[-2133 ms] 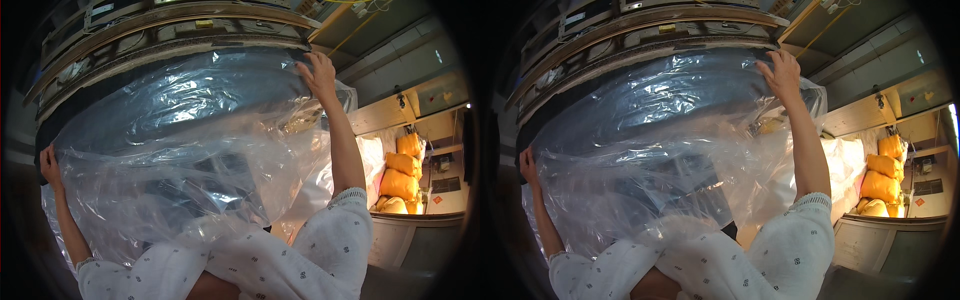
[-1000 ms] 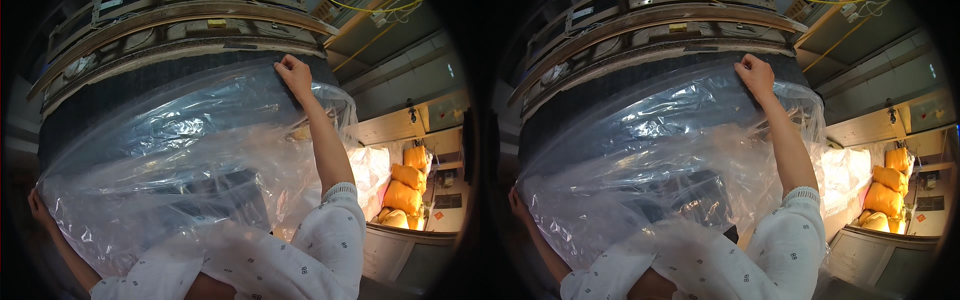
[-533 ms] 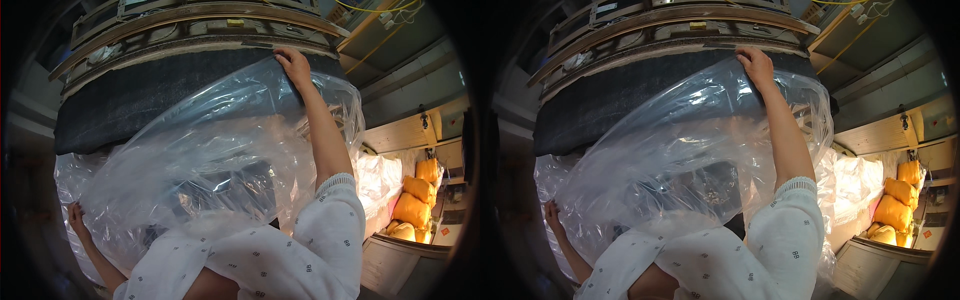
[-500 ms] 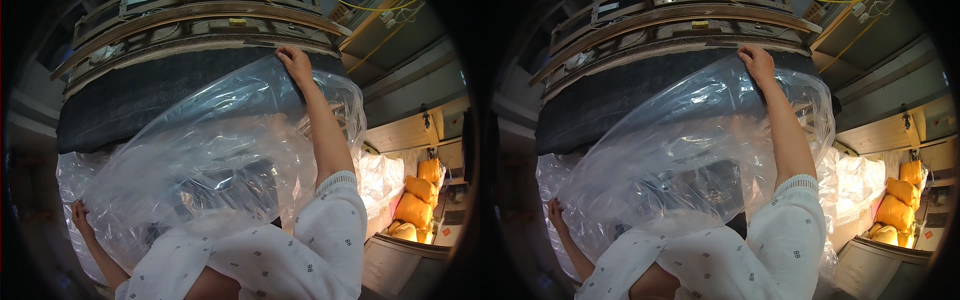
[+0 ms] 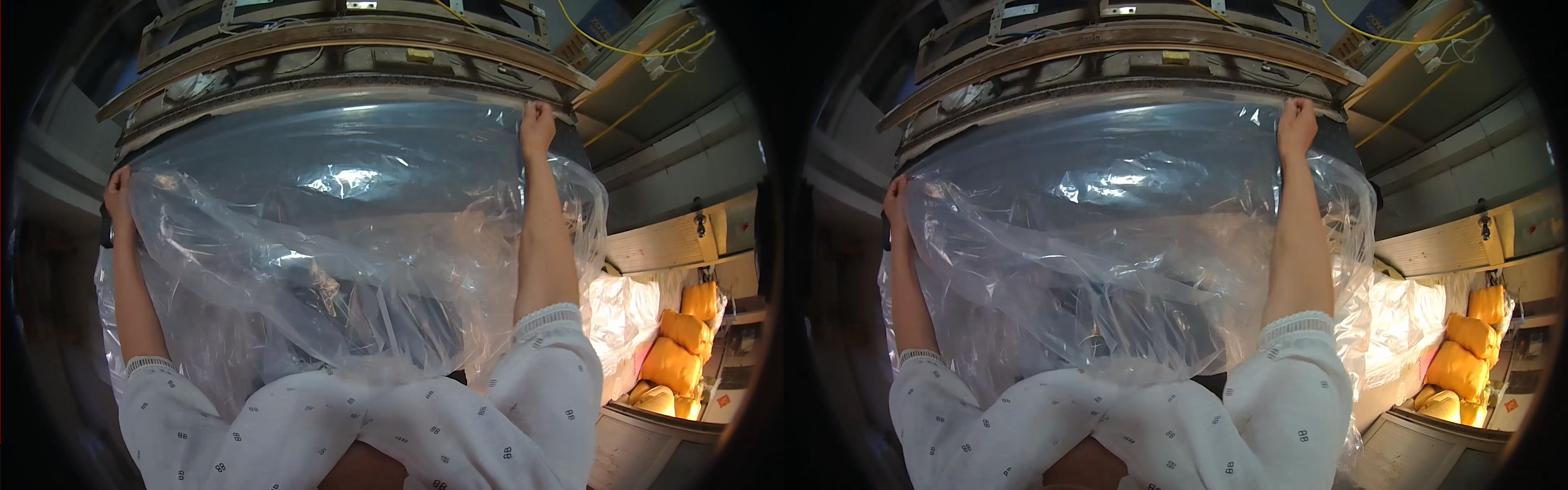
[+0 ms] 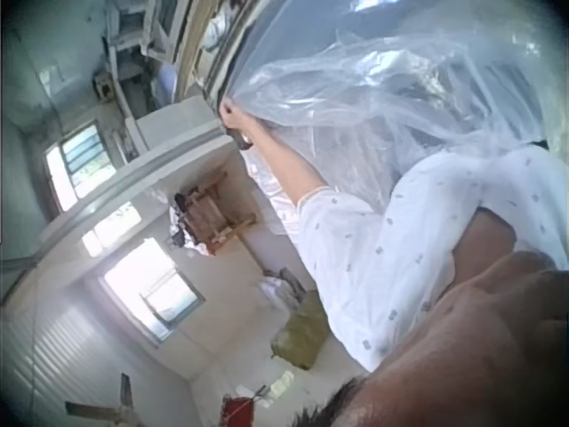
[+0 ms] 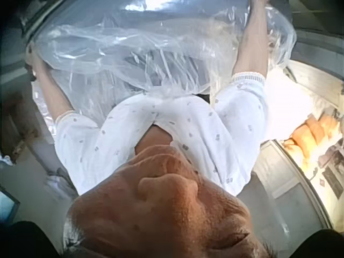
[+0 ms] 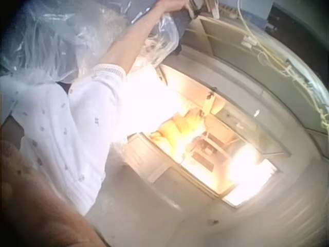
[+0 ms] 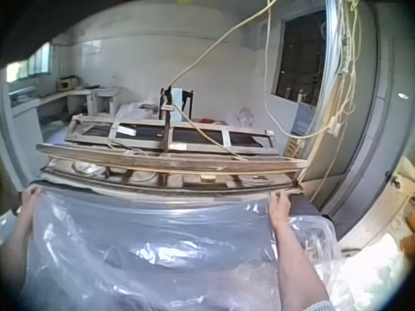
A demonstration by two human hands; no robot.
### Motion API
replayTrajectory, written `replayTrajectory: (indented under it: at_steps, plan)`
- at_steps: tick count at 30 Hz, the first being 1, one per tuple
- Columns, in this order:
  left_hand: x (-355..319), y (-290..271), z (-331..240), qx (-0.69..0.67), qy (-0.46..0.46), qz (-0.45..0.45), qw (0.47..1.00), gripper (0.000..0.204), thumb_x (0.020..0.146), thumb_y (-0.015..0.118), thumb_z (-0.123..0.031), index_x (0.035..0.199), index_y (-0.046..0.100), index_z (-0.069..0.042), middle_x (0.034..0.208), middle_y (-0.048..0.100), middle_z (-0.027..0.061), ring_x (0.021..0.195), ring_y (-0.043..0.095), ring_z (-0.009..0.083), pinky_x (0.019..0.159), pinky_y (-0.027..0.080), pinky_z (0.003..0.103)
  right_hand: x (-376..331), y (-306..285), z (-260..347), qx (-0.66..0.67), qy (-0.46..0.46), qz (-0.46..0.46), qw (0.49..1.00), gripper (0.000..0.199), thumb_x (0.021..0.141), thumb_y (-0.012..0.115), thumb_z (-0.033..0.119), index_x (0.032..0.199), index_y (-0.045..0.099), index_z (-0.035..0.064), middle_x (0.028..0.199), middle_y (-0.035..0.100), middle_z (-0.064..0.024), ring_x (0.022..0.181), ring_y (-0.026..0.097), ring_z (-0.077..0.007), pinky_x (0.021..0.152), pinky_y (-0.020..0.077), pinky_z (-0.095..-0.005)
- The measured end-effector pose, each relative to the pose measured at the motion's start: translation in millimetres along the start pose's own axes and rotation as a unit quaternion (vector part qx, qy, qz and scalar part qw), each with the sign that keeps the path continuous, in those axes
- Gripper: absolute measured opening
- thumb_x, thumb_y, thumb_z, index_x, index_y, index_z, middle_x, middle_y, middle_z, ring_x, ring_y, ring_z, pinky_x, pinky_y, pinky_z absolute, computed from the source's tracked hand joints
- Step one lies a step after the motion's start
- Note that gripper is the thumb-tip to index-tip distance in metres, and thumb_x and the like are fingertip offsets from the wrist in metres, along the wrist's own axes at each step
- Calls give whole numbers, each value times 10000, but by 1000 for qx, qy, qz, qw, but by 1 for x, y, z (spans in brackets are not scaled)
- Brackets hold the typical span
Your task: Wrapping a large grey component in a clear plastic protective sheet.
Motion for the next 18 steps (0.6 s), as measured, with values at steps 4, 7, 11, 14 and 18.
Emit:
replayTrajectory:
  at_steps: [4,7,11,14,18]
  plan:
    - [42,38,7,-147,-39,-13,988,350,832,630,-341,1017,666,-46,965,654,33,914,566,115,826,407,230,3,14,-29,151,45,20,987,208,817,608,215,857,597,10,763,587,-95,695,564,-219,684,439,-316]
    - [57,56,-8,-129,-28,-13,991,340,831,631,-328,1017,668,-45,978,654,40,922,570,125,827,408,232,20,20,-19,34,-12,24,999,214,807,626,224,830,617,11,788,579,-92,720,561,-207,696,435,-310]
    - [82,73,-18,-99,-18,-15,995,362,792,663,-338,1006,675,-46,996,651,53,923,570,144,832,408,239,33,31,-35,-24,10,15,1000,250,773,650,263,796,627,15,787,572,-93,748,563,-228,713,433,-312]
    - [78,73,-38,-1,-12,-30,999,401,761,678,-352,988,665,-22,929,651,72,879,574,165,801,424,266,35,32,-37,-47,40,46,997,295,737,671,282,824,586,13,839,540,-110,788,545,-257,738,426,-331]
    - [94,74,-4,47,-12,-50,998,416,769,651,-392,936,643,-11,823,631,63,790,555,156,741,428,260,34,25,-32,-97,23,-30,995,337,715,678,275,846,516,11,914,483,-139,851,503,-291,783,405,-359]
Point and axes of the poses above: each hand's wrist, its own x-axis towards the middle knuckle, its own y-axis out of the palm, z = x × y, the point moved 9 cm from there along x, towards the middle knuckle
